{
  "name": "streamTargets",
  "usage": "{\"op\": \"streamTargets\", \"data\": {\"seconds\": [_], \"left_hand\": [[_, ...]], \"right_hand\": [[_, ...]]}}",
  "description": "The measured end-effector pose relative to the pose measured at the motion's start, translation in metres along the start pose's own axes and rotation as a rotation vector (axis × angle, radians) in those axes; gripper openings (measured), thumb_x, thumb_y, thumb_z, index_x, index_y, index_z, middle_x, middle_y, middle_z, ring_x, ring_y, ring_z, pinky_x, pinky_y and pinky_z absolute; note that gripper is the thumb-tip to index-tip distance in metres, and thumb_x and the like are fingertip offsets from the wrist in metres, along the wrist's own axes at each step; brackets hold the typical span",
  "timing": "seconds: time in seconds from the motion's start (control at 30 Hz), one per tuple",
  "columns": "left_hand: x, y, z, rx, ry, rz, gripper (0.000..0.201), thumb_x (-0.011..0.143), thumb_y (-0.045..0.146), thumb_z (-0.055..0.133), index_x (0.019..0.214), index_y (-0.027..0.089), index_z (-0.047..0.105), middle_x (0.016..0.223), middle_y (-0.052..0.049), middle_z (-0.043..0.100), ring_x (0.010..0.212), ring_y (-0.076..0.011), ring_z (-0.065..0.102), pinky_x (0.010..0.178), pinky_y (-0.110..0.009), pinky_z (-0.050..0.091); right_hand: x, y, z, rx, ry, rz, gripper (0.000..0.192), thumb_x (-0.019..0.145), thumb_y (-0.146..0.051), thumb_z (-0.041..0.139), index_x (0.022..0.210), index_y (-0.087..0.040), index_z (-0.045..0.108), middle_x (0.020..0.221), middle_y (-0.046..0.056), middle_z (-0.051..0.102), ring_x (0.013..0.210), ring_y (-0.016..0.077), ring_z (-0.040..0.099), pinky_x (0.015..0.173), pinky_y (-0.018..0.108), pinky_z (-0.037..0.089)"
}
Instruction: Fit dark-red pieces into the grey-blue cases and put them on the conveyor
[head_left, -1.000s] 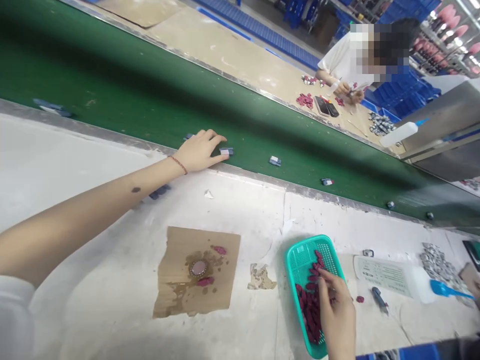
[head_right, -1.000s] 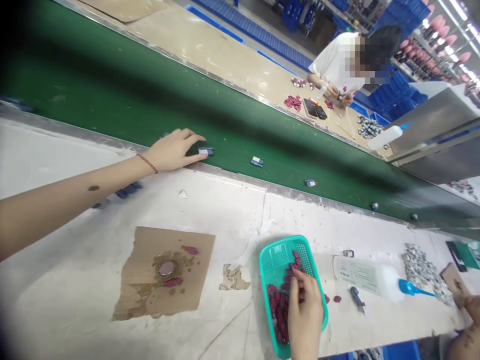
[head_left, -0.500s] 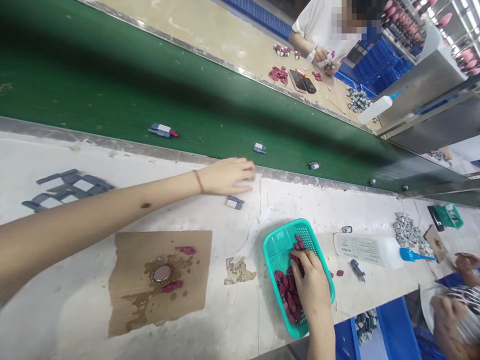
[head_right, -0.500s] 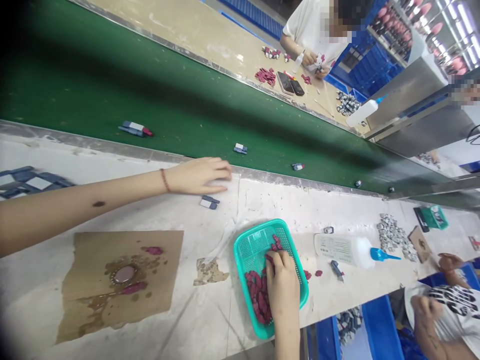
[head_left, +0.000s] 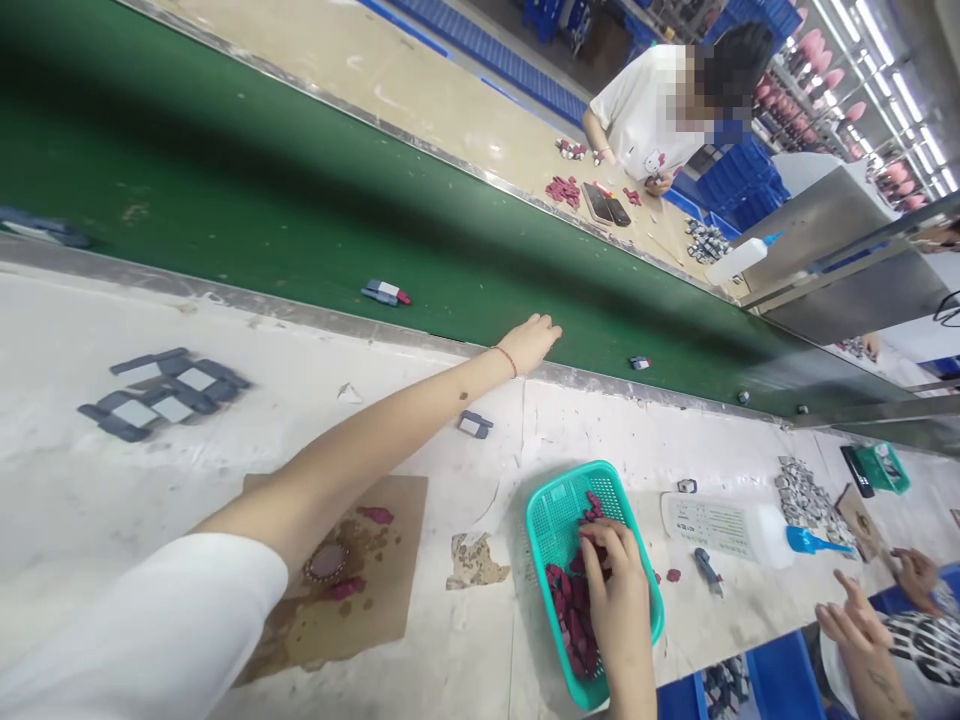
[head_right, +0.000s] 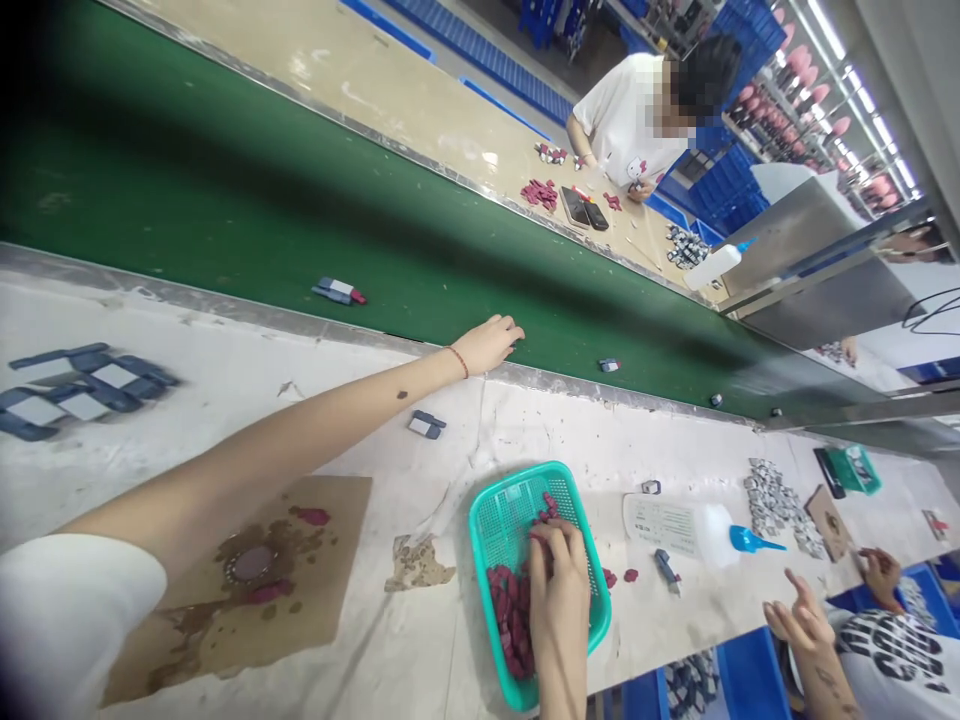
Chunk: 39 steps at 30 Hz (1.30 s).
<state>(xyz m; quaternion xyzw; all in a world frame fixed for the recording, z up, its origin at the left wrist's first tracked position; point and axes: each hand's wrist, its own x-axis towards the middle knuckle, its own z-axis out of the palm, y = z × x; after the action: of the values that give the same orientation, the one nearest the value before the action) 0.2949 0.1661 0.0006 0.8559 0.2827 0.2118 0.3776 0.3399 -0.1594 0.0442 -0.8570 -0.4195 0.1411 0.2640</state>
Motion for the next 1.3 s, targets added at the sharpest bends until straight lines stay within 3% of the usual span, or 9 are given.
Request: {"op": "streamTargets", "data": {"seconds": [0.17, 0.37, 0.47, 0.57, 0.73, 0.83, 0.97, 1.13, 1.3], "left_hand": [[-0.037, 0.001, -0.024, -0.316, 0.037, -0.188, 0.02, 0.093, 0.017, 0.048, 0.108, 0.01, 0.059, 0.112, -0.016, 0.061, 0.101, -0.0233, 0.062, 0.09, -0.04, 0.051], [-0.147, 0.001, -0.073, -0.625, -0.062, -0.348, 0.027, 0.089, 0.04, 0.053, 0.083, 0.014, 0.058, 0.084, -0.009, 0.071, 0.071, -0.0163, 0.067, 0.064, -0.029, 0.056], [-0.199, 0.002, -0.097, -0.675, -0.005, -0.472, 0.03, 0.082, 0.045, 0.06, 0.076, 0.016, 0.059, 0.082, -0.008, 0.073, 0.065, -0.0153, 0.062, 0.054, -0.024, 0.048], [-0.239, 0.001, -0.114, -0.724, 0.084, -0.607, 0.028, 0.077, 0.046, 0.065, 0.081, 0.018, 0.062, 0.076, -0.005, 0.074, 0.058, -0.0138, 0.057, 0.05, -0.022, 0.041], [-0.288, -0.004, -0.125, -0.883, 0.189, -0.747, 0.035, 0.07, 0.047, 0.073, 0.09, 0.019, 0.068, 0.083, -0.005, 0.073, 0.054, -0.0132, 0.056, 0.052, -0.025, 0.045], [-0.309, -0.005, -0.12, -0.942, 0.258, -0.747, 0.029, 0.066, 0.039, 0.078, 0.086, 0.02, 0.067, 0.086, -0.004, 0.072, 0.072, -0.0185, 0.065, 0.069, -0.03, 0.053], [-0.323, -0.007, -0.111, -0.931, 0.314, -0.741, 0.026, 0.067, 0.035, 0.079, 0.082, 0.021, 0.063, 0.092, -0.005, 0.07, 0.09, -0.0239, 0.067, 0.08, -0.035, 0.055], [-0.328, -0.011, -0.102, -0.965, 0.328, -0.706, 0.034, 0.069, 0.036, 0.079, 0.096, 0.022, 0.066, 0.103, -0.009, 0.071, 0.101, -0.0269, 0.066, 0.086, -0.037, 0.055], [-0.329, -0.011, -0.098, -1.073, 0.291, -0.69, 0.027, 0.075, 0.04, 0.075, 0.092, 0.02, 0.067, 0.095, -0.007, 0.071, 0.089, -0.0232, 0.067, 0.075, -0.032, 0.055]], "right_hand": [[-0.006, -0.023, 0.004, 0.453, 0.049, 0.156, 0.028, 0.088, -0.047, 0.056, 0.091, -0.02, 0.064, 0.071, 0.002, 0.065, 0.062, 0.0182, 0.061, 0.059, 0.03, 0.05], [-0.007, -0.067, 0.039, 0.799, -0.012, 0.188, 0.032, 0.082, -0.051, 0.065, 0.076, -0.02, 0.06, 0.048, -0.006, 0.05, 0.04, 0.0097, 0.043, 0.039, 0.02, 0.035], [-0.008, -0.09, 0.063, 0.774, -0.129, 0.133, 0.04, 0.083, -0.052, 0.064, 0.062, -0.02, 0.053, 0.044, -0.007, 0.045, 0.038, 0.0084, 0.037, 0.038, 0.02, 0.032], [-0.011, -0.11, 0.087, 0.653, -0.269, 0.041, 0.038, 0.083, -0.048, 0.063, 0.059, -0.02, 0.054, 0.045, -0.005, 0.047, 0.04, 0.0093, 0.039, 0.039, 0.02, 0.032], [-0.019, -0.131, 0.124, 0.437, -0.442, -0.267, 0.03, 0.089, -0.037, 0.056, 0.066, -0.019, 0.061, 0.05, -0.003, 0.057, 0.044, 0.0111, 0.048, 0.043, 0.021, 0.038], [-0.022, -0.138, 0.137, 0.307, -0.493, -0.543, 0.031, 0.096, -0.034, 0.047, 0.073, -0.02, 0.062, 0.055, -0.001, 0.061, 0.046, 0.0124, 0.053, 0.046, 0.023, 0.041], [-0.021, -0.141, 0.145, 0.096, -0.437, -0.811, 0.039, 0.102, -0.03, 0.036, 0.071, -0.022, 0.058, 0.055, 0.0, 0.06, 0.046, 0.0137, 0.053, 0.046, 0.025, 0.04], [-0.019, -0.145, 0.145, -0.047, -0.405, -0.923, 0.041, 0.103, -0.025, 0.031, 0.069, -0.023, 0.054, 0.054, 0.0, 0.058, 0.046, 0.0142, 0.053, 0.045, 0.026, 0.037], [-0.019, -0.149, 0.144, -0.065, -0.408, -0.906, 0.04, 0.103, -0.024, 0.032, 0.068, -0.023, 0.051, 0.055, 0.0, 0.056, 0.046, 0.0148, 0.052, 0.045, 0.027, 0.033]]}}
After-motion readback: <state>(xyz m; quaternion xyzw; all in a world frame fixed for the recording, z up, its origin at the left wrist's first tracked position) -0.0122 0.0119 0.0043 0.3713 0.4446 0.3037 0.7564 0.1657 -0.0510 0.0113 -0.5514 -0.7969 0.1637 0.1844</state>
